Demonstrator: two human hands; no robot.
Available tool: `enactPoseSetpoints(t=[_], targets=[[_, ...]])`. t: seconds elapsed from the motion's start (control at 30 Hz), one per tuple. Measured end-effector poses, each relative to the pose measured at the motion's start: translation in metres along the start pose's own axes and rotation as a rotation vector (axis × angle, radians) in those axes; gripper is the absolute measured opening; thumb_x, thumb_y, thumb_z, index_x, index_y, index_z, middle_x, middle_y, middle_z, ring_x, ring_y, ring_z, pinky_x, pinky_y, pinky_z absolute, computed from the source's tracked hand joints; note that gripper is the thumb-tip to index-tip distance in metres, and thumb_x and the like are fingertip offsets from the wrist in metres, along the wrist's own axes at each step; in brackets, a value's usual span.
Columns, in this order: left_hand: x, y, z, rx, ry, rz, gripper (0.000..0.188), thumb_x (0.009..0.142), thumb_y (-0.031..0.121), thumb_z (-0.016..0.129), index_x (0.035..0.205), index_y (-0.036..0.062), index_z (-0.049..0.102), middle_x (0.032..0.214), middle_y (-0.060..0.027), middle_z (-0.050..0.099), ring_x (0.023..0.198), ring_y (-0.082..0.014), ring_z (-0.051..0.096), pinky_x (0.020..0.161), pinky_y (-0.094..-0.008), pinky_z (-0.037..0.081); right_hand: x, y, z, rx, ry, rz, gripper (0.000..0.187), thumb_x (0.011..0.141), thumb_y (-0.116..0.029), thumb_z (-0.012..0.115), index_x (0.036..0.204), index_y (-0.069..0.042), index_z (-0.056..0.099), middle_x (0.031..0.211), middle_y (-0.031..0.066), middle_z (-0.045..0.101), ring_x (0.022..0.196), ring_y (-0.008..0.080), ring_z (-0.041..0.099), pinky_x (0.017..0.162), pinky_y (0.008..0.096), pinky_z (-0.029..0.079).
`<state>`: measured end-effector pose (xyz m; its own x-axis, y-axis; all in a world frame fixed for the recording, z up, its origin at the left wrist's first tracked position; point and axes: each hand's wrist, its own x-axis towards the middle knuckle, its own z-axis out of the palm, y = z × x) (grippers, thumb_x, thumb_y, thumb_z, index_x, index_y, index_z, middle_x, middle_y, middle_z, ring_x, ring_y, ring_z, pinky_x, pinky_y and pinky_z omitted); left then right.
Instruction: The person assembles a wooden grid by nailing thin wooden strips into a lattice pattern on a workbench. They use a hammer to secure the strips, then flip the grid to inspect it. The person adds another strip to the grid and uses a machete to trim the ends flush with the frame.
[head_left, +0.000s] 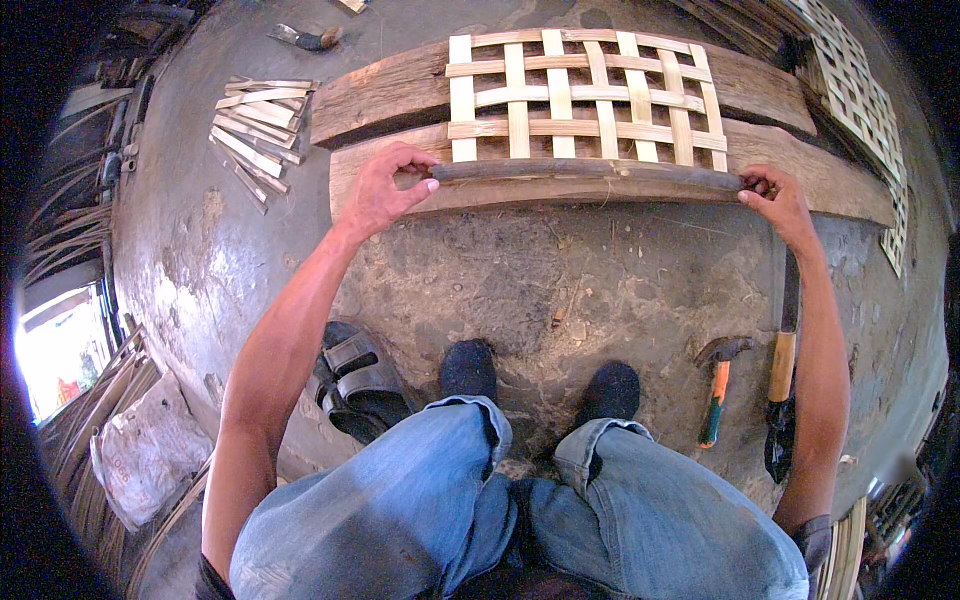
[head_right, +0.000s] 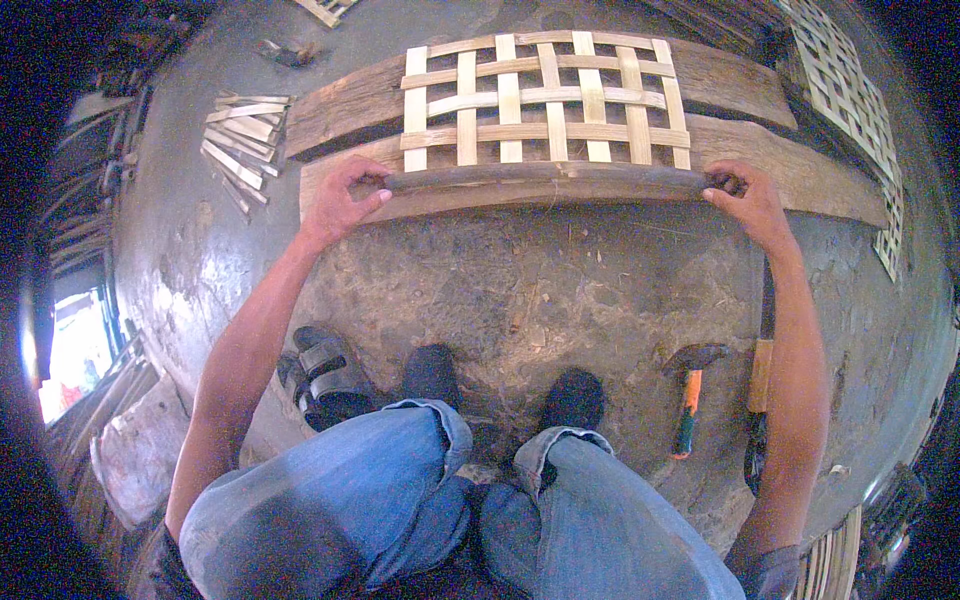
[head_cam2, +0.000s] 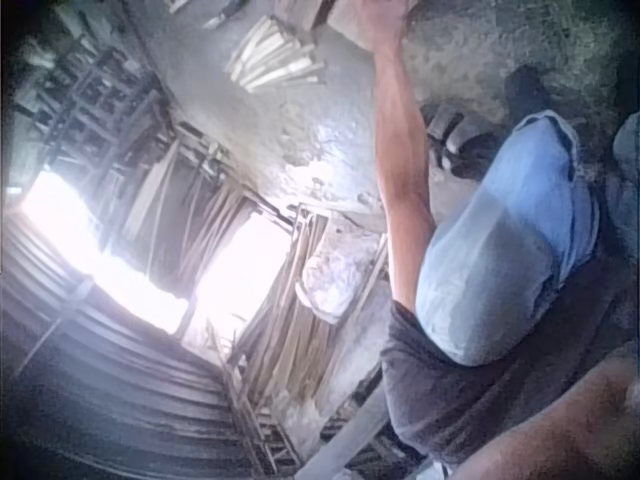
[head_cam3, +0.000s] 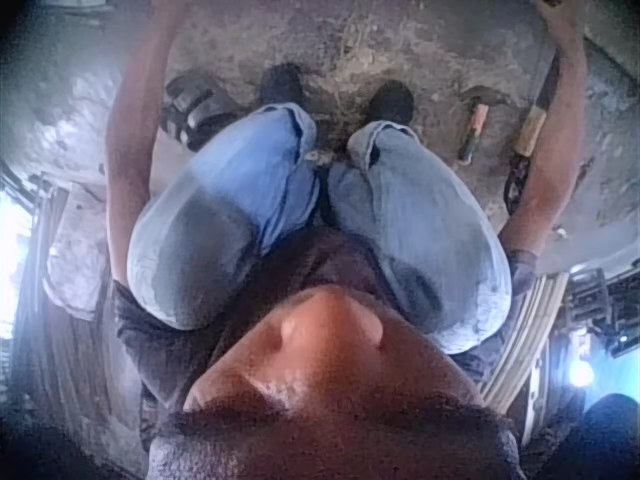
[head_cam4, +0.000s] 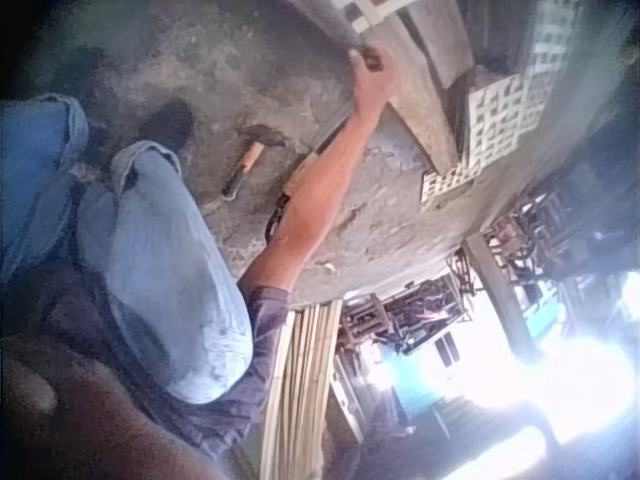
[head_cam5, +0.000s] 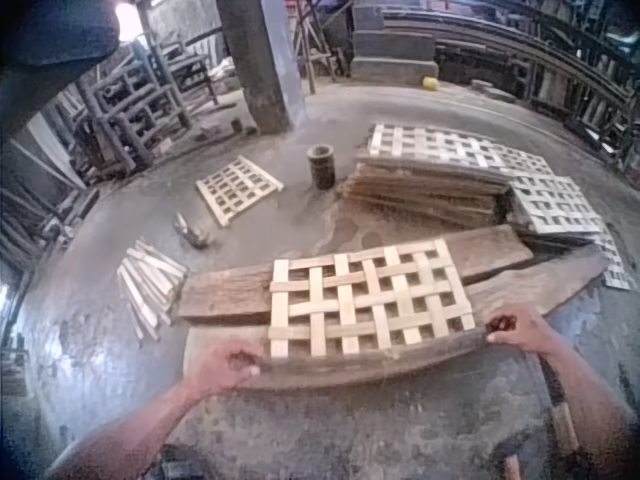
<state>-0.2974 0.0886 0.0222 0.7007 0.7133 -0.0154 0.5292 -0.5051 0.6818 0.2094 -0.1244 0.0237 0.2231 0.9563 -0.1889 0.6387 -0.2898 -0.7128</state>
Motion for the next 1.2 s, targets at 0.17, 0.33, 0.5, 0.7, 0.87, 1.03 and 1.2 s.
enactPoseSetpoints(t=[0.17,0.33,0.5,0.7,0.87,1.03,1.2], targets=[[-0.001,-0.001,0.000,-0.020,-0.004,-0.024,0.026,0.075,0.013,0.073,0.098,0.0025,0.066,0.095,-0.0076,0.063,0.091,-0.0194,0.061,0.084,-0.0312,0.049,0.001,-0.002,0.000,0.004,-0.017,0.015,0.029,0.073,-0.010,0.075,0.101,-0.006,0.067,0.084,-0.0022,0.060,0.073,0.0071,0.050,0.066,0.0224,0.041],[-0.001,-0.001,-0.001,0.032,0.012,0.014,0.027,0.074,0.014,0.073,0.097,0.0018,0.066,0.095,-0.0086,0.063,0.091,-0.0210,0.061,0.084,-0.0319,0.049,0.002,-0.004,-0.003,-0.014,-0.055,0.064,0.033,0.071,-0.014,0.077,0.102,-0.008,0.068,0.089,0.0012,0.065,0.077,0.0117,0.055,0.071,0.0272,0.045],[0.000,0.002,-0.002,0.035,-0.011,0.001,0.027,0.073,0.013,0.072,0.096,0.0010,0.065,0.096,-0.0095,0.063,0.091,-0.0222,0.061,0.086,-0.0319,0.048,0.001,0.003,-0.004,-0.013,-0.028,0.039,0.035,0.070,-0.015,0.078,0.103,-0.008,0.068,0.089,0.0007,0.064,0.077,0.0120,0.055,0.071,0.0276,0.046],[-0.001,0.002,-0.002,-0.012,-0.019,-0.021,0.027,0.074,0.012,0.073,0.097,0.0012,0.065,0.097,-0.0086,0.063,0.092,-0.0210,0.061,0.087,-0.0316,0.048,0.001,-0.001,-0.002,-0.028,-0.021,0.038,0.039,0.070,-0.018,0.078,0.106,-0.007,0.067,0.089,0.0009,0.063,0.077,0.0117,0.054,0.071,0.0274,0.045],[-0.001,0.004,-0.003,-0.018,-0.021,-0.036,0.027,0.074,0.012,0.073,0.098,0.0027,0.066,0.097,-0.0078,0.063,0.093,-0.0205,0.060,0.087,-0.0322,0.048,0.001,-0.002,-0.002,-0.002,-0.023,0.051,0.034,0.072,-0.014,0.075,0.103,-0.006,0.066,0.087,-0.0007,0.061,0.076,0.0092,0.052,0.069,0.0245,0.044],[-0.001,0.001,-0.001,0.001,-0.019,-0.020,0.026,0.074,0.014,0.073,0.097,0.0033,0.066,0.097,-0.0082,0.063,0.094,-0.0221,0.060,0.086,-0.0334,0.047,-0.001,-0.011,-0.002,0.009,-0.024,0.066,0.028,0.074,-0.009,0.075,0.099,-0.005,0.066,0.086,-0.0034,0.058,0.074,0.0050,0.048,0.066,0.0202,0.040],[-0.001,-0.004,0.002,0.017,-0.013,-0.005,0.025,0.074,0.015,0.073,0.094,0.0020,0.065,0.095,-0.0091,0.062,0.093,-0.0237,0.059,0.086,-0.0341,0.046,0.001,-0.006,0.000,-0.023,-0.007,0.015,0.030,0.072,-0.016,0.076,0.099,-0.006,0.068,0.087,0.0029,0.064,0.077,0.0135,0.057,0.071,0.0278,0.047]])
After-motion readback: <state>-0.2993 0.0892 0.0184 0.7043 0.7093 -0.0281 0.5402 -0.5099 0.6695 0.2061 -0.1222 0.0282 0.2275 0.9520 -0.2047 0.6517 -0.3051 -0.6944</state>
